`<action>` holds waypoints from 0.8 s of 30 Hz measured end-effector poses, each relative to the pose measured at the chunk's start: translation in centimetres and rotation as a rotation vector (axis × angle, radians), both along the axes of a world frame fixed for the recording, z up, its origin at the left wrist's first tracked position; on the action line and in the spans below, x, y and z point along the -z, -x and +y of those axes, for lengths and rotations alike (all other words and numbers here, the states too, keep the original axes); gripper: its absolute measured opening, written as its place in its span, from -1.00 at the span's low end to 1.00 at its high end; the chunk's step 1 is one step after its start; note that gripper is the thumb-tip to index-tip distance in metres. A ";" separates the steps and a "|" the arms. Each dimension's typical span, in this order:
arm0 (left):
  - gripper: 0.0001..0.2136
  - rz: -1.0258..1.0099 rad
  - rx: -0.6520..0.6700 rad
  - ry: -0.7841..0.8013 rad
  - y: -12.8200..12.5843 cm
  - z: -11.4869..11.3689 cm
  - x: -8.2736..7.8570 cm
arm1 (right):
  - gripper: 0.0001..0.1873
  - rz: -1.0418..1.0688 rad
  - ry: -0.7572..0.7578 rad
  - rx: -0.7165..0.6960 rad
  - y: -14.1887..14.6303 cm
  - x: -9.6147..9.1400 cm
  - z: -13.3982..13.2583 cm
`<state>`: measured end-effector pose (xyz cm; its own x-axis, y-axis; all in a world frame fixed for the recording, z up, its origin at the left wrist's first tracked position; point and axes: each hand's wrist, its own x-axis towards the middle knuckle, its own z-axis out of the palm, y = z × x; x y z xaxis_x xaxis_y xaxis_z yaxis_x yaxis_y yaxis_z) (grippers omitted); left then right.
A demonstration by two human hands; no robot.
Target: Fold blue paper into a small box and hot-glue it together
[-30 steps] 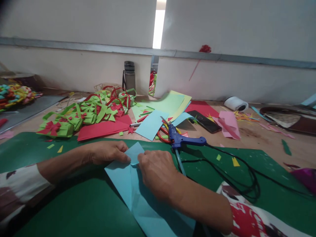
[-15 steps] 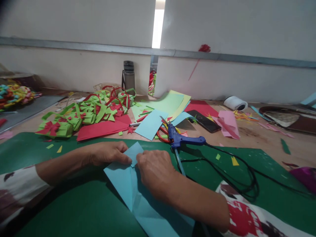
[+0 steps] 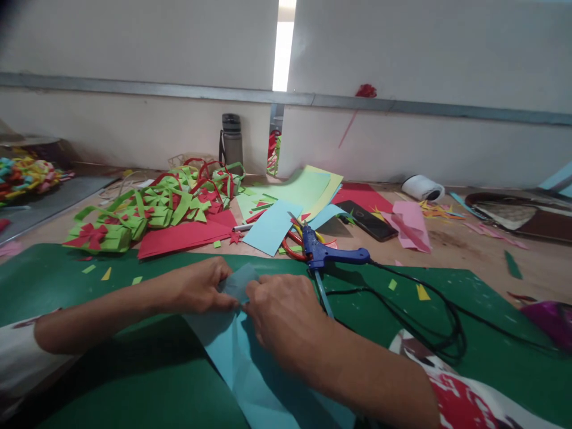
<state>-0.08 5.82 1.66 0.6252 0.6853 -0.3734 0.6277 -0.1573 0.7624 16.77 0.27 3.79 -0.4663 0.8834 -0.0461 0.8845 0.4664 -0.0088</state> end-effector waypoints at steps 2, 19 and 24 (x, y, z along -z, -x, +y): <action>-0.82 -0.006 0.013 -0.045 0.2 0.1 -0.3 | -0.76 0.103 0.011 0.035 -0.9 -1.2 0.1; -0.80 -0.096 0.164 -0.117 1.5 1.5 -1.3 | -0.71 0.735 0.598 0.106 -4.0 0.2 2.8; -0.74 -0.186 0.131 0.096 1.8 2.0 -1.2 | -0.71 0.688 0.564 0.109 -3.8 -0.1 2.2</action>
